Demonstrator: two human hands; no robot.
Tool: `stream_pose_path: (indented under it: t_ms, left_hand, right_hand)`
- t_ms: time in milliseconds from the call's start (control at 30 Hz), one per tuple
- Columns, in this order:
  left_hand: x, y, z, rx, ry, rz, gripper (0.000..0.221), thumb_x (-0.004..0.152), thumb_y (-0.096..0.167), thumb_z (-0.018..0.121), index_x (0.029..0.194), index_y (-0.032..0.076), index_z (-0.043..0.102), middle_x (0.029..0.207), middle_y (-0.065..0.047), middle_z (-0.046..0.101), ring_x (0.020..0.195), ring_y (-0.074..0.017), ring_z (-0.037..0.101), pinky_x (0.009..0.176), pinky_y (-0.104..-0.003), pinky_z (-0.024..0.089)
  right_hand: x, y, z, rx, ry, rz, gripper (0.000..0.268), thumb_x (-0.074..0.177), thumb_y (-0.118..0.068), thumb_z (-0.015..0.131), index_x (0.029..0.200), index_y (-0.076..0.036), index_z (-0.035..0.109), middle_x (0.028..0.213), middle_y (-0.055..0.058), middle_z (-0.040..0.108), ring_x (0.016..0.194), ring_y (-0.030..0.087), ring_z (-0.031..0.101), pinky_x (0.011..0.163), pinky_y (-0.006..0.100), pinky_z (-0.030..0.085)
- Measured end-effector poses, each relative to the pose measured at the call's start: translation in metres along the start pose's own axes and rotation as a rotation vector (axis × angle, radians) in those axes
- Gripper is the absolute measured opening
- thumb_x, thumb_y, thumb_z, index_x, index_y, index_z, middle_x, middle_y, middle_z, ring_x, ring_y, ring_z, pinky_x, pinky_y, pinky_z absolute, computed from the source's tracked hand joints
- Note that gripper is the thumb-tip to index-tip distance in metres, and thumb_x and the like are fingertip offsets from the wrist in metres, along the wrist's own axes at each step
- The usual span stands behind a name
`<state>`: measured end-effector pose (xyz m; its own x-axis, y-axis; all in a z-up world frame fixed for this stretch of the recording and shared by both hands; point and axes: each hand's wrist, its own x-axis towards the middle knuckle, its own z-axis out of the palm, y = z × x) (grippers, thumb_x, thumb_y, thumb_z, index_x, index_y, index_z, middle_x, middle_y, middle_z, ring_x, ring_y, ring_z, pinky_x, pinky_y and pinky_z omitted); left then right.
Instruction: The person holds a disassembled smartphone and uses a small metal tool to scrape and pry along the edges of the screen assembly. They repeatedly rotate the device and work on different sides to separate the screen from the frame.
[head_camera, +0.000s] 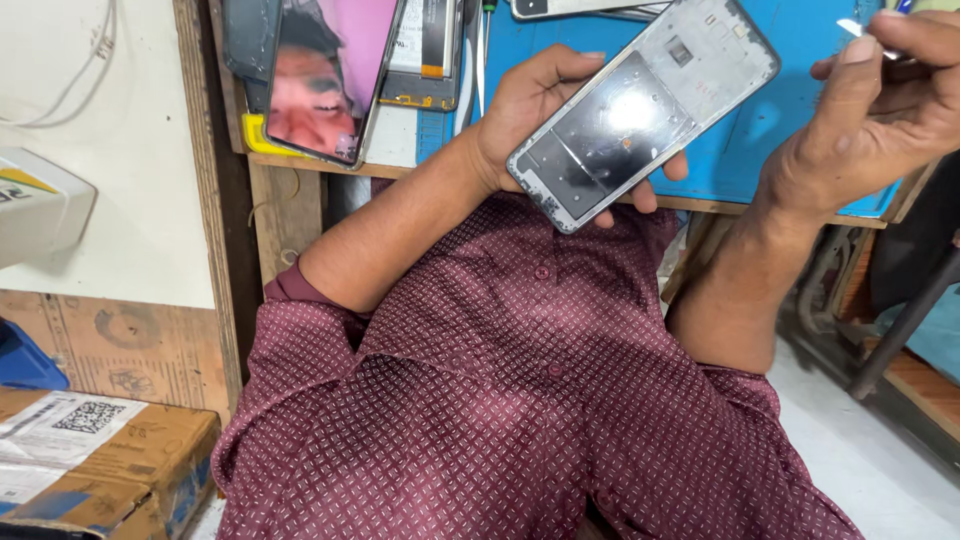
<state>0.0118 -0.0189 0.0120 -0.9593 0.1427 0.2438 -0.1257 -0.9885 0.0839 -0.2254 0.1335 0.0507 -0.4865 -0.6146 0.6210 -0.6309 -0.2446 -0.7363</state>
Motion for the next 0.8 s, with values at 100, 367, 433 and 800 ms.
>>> stream_pose_path:
  t_ms: [100, 367, 433, 800]
  left_hand:
    - [-0.001, 0.0, 0.0, -0.014, 0.007, 0.002, 0.073, 0.11, 0.051, 0.025, 0.157, -0.004, 0.035, 0.145, -0.041, 0.049, 0.121, -0.0531, 0.062, 0.087, -0.06, 0.061]
    - [-0.001, 0.0, -0.001, -0.011, 0.02, 0.025, 0.074, 0.108, 0.048, 0.027, 0.16, -0.003, 0.036, 0.145, -0.041, 0.05, 0.118, -0.0496, 0.066, 0.083, -0.059, 0.062]
    - [0.0, -0.001, -0.003, 0.027, 0.012, 0.034, 0.071, 0.11, 0.048, 0.028, 0.157, -0.004, 0.037, 0.145, -0.039, 0.051, 0.118, -0.0478, 0.067, 0.083, -0.057, 0.063]
    - [0.001, -0.01, -0.005, 0.142, 0.268, 0.085, 0.066, 0.111, 0.052, 0.04, 0.137, -0.006, 0.056, 0.109, -0.023, 0.07, 0.085, -0.0331, 0.076, 0.067, -0.047, 0.067]
  right_hand:
    - [-0.005, 0.002, -0.001, 0.016, 0.006, 0.069, 0.008, 0.112, -0.002, 0.068, 0.117, 0.004, 0.064, 0.107, 0.011, 0.064, 0.078, 0.018, 0.065, 0.067, 0.033, 0.06]
    - [-0.01, -0.006, -0.002, 0.013, -0.078, 0.09, 0.009, 0.114, 0.003, 0.07, 0.12, 0.004, 0.064, 0.11, 0.014, 0.065, 0.084, 0.017, 0.059, 0.075, 0.029, 0.051]
    - [-0.007, -0.012, 0.002, 0.013, -0.083, 0.096, 0.009, 0.115, 0.003, 0.071, 0.122, 0.003, 0.065, 0.111, 0.016, 0.07, 0.086, 0.018, 0.061, 0.079, 0.029, 0.05]
    - [0.006, -0.1, 0.064, -0.311, -0.472, -0.2, 0.017, 0.092, 0.01, 0.082, 0.105, 0.0, 0.077, 0.109, 0.011, 0.072, 0.105, 0.028, 0.067, 0.092, 0.036, 0.051]
